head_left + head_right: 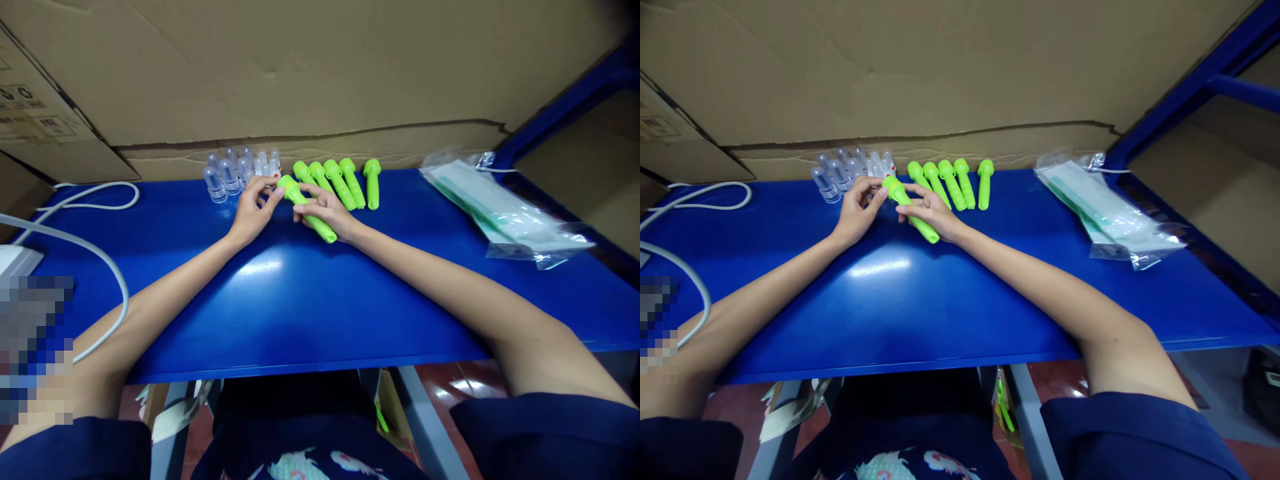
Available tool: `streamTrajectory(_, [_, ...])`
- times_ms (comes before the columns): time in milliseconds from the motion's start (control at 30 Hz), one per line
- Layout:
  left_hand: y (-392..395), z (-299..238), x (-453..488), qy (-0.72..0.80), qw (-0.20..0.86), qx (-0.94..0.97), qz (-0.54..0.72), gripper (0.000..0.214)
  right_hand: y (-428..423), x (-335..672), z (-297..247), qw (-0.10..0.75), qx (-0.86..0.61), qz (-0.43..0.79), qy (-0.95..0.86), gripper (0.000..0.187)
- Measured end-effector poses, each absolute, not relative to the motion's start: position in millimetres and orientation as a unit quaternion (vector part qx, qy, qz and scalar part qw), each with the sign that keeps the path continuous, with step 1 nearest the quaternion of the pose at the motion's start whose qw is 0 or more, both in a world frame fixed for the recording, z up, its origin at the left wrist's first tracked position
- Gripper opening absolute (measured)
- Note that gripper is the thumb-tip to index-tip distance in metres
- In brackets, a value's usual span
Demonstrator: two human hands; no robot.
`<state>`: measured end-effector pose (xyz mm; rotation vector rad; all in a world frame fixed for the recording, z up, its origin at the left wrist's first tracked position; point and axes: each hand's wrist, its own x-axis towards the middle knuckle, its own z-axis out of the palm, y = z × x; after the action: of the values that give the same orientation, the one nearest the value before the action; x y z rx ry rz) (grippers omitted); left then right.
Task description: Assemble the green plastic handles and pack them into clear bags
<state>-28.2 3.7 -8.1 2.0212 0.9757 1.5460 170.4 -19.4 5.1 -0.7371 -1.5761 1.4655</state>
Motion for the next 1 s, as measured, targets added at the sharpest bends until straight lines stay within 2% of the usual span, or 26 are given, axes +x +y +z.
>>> streamTrajectory(167, [-1,-3,-29,0.338,0.174,0.742,0.552,0.057,-24,170,15,0.379,-0.272,0.61,-0.641,0.05])
streamTrajectory(367, [-5,1,-28,0.327,0.167,0.749,0.552,0.053,-21,169,8,0.372,-0.294,0.61,-0.635,0.064])
streamTrajectory(600, [-6,0,-27,0.294,0.167,0.748,0.571,0.045,-20,169,12,0.386,-0.284,0.628,-0.613,0.051])
streamTrajectory(1000, [-7,2,-29,0.307,0.182,0.758,0.545,0.046,-20,170,11,0.402,-0.276,0.631,-0.603,0.05])
